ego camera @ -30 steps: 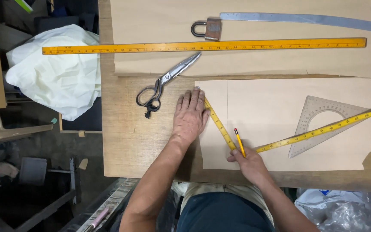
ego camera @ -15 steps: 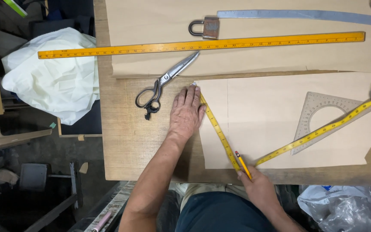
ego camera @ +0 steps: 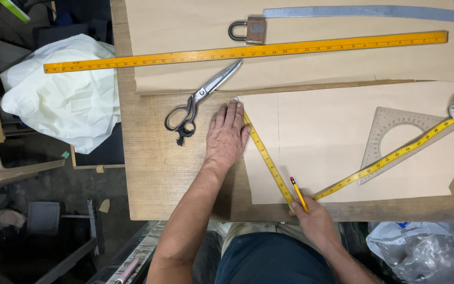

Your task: The person measures and marks a large sheet of beige paper on a wooden workbench using a flexible measuring tape, a pencil, and a set square. They draw straight lines and curved sections to create a pattern, occasionally adjusting the tools and paper.

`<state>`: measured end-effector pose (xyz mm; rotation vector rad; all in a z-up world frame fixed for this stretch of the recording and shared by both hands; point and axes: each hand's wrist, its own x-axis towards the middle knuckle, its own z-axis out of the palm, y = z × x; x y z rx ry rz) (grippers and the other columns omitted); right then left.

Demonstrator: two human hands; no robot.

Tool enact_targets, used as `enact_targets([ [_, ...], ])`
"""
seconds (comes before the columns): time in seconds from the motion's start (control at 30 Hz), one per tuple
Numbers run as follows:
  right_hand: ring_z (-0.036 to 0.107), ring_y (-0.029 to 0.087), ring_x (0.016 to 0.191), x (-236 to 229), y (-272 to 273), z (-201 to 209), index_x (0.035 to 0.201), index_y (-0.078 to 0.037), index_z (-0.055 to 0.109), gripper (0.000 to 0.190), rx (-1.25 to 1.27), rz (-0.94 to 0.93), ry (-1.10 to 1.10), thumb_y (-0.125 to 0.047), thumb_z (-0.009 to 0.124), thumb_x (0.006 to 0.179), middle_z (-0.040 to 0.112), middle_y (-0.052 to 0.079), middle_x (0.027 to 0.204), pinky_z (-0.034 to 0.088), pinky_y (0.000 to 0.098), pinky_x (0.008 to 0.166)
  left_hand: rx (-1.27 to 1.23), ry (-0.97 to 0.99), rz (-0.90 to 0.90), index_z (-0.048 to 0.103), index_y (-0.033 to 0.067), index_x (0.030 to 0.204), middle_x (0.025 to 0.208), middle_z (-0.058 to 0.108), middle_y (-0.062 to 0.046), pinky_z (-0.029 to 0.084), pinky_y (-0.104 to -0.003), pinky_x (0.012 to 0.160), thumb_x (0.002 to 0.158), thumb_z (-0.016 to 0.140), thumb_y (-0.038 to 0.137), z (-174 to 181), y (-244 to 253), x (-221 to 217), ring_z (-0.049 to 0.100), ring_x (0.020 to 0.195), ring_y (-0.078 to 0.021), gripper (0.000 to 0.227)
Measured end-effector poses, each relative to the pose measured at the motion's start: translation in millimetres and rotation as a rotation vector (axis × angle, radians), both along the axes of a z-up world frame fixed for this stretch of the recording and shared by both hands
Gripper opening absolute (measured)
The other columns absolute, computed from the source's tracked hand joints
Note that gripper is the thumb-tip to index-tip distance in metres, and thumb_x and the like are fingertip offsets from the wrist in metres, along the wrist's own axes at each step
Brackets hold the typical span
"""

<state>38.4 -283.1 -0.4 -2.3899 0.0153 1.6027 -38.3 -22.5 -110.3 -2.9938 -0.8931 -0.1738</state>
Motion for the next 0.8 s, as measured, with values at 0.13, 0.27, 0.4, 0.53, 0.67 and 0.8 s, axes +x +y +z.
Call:
enact_targets([
  [0.13, 0.070, 0.016, 0.103, 1, 6, 5, 0.128, -0.019, 0.072, 0.040, -0.023, 0.030, 0.016, -0.043, 0.052, 0.102, 0.082, 0.000, 0.105, 0.053, 0.0312, 0.087, 0.012, 0.035, 0.004, 0.044, 0.0087, 0.156, 0.157, 0.049, -0.008, 0.040, -0.043, 0.116, 0.105, 0.043, 0.049, 5, 0, 1, 0.048, 0.139, -0.0285, 0.065],
  [0.27, 0.074, 0.022, 0.102, -6, -24, -37, 0.113, -0.023, 0.070, 0.026, -0.020, 0.079, -0.089, -0.039, 0.060, 0.095, 0.083, 0.001, 0.105, 0.052, 0.0346, 0.088, -0.143, 0.272, -0.028, 0.027, 0.0082, 0.163, 0.166, 0.033, -0.011, 0.028, -0.046, 0.120, 0.105, 0.028, 0.060, 26, 2, 5, 0.035, 0.147, -0.0332, 0.077],
  [0.4, 0.062, 0.047, 0.125, 2, -3, -16, 0.120, -0.012, 0.070, 0.037, -0.005, 0.146, -0.087, -0.039, 0.064, 0.095, 0.072, 0.028, 0.117, 0.050, 0.0529, 0.103, -0.241, 0.247, -0.006, 0.036, 0.0095, 0.161, 0.165, 0.036, -0.012, 0.030, -0.047, 0.121, 0.095, 0.051, 0.071, 43, 0, 6, 0.035, 0.148, -0.0331, 0.091],
  [0.53, 0.064, 0.045, 0.121, 1, 2, -9, 0.115, -0.014, 0.070, 0.034, 0.002, 0.168, -0.119, -0.041, 0.064, 0.095, 0.073, 0.026, 0.113, 0.053, 0.0512, 0.101, -0.337, 0.307, -0.019, 0.031, 0.0080, 0.161, 0.168, 0.026, -0.015, 0.026, -0.049, 0.123, 0.083, 0.063, 0.080, 54, 2, 6, 0.029, 0.151, -0.0356, 0.111],
  [0.67, 0.066, 0.042, 0.120, 5, 14, 5, 0.119, -0.019, 0.070, 0.039, -0.083, 0.246, -0.108, -0.048, 0.060, 0.095, 0.074, 0.023, 0.114, 0.054, 0.0498, 0.099, -0.374, 0.393, -0.011, 0.026, 0.0057, 0.162, 0.170, 0.017, -0.017, 0.019, -0.050, 0.126, 0.080, 0.062, 0.083, 55, 4, 10, 0.020, 0.154, -0.0370, 0.118],
  [0.8, 0.069, 0.042, 0.114, 2, 9, -4, 0.118, -0.016, 0.070, 0.037, -0.089, 0.247, -0.127, -0.045, 0.061, 0.096, 0.074, 0.024, 0.108, 0.056, 0.0494, 0.092, -0.388, 0.429, -0.005, 0.024, 0.0065, 0.162, 0.171, 0.015, -0.016, 0.017, -0.050, 0.126, 0.081, 0.064, 0.081, 60, 3, 12, 0.018, 0.154, -0.0361, 0.117],
])
